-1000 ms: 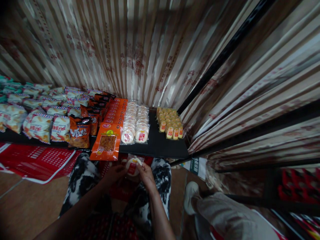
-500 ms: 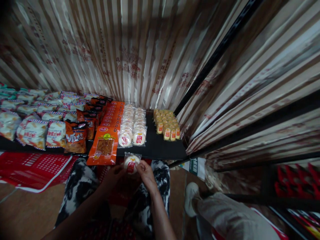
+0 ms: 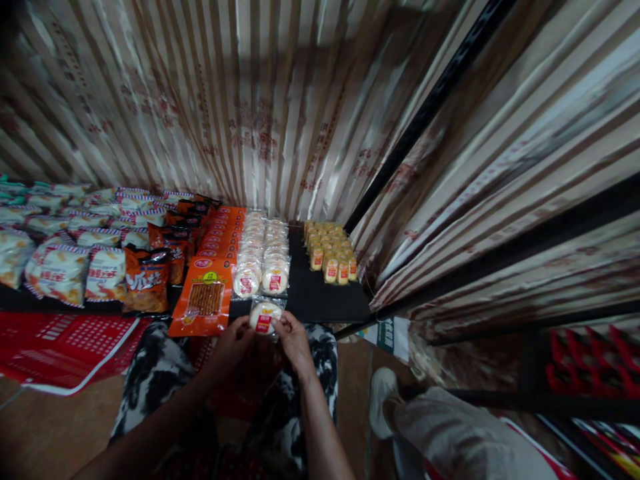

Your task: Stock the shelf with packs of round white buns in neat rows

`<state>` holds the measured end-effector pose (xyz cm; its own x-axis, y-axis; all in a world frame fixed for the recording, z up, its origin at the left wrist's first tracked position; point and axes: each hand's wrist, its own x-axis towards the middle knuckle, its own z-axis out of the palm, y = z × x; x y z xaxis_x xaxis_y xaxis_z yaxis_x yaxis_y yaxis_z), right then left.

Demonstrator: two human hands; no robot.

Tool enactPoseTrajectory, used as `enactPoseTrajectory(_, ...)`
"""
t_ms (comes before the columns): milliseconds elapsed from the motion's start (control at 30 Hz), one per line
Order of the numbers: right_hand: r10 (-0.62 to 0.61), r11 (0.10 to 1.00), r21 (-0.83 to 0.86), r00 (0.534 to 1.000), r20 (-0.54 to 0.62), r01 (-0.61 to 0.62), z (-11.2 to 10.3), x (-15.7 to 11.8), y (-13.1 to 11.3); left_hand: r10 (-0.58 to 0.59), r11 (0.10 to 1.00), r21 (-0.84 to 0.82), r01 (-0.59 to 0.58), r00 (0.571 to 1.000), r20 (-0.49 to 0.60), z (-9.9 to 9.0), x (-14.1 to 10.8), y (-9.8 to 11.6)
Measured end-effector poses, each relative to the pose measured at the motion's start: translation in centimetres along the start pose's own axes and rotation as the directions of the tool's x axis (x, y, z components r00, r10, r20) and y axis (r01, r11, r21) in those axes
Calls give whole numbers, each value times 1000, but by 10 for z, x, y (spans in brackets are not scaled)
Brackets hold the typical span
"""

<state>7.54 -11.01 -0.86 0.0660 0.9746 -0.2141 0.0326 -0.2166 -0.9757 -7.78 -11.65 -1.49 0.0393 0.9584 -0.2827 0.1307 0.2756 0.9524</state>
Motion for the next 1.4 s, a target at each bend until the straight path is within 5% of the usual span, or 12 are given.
enactPoseTrajectory(300, -76, 995, -58, 997, 16, 76, 14, 28, 4, 28, 993, -109, -37, 996, -84, 2, 3, 6)
enactPoseTrajectory(633, -154, 960, -236, 988, -3, 149, 31, 55, 4, 97, 995, 53, -88, 974, -204, -3, 5, 20)
enactPoseTrajectory(1400, -229, 867, -480, 964, -136, 138, 48, 62, -4, 188, 978, 134, -161, 956, -224, -2, 31, 5)
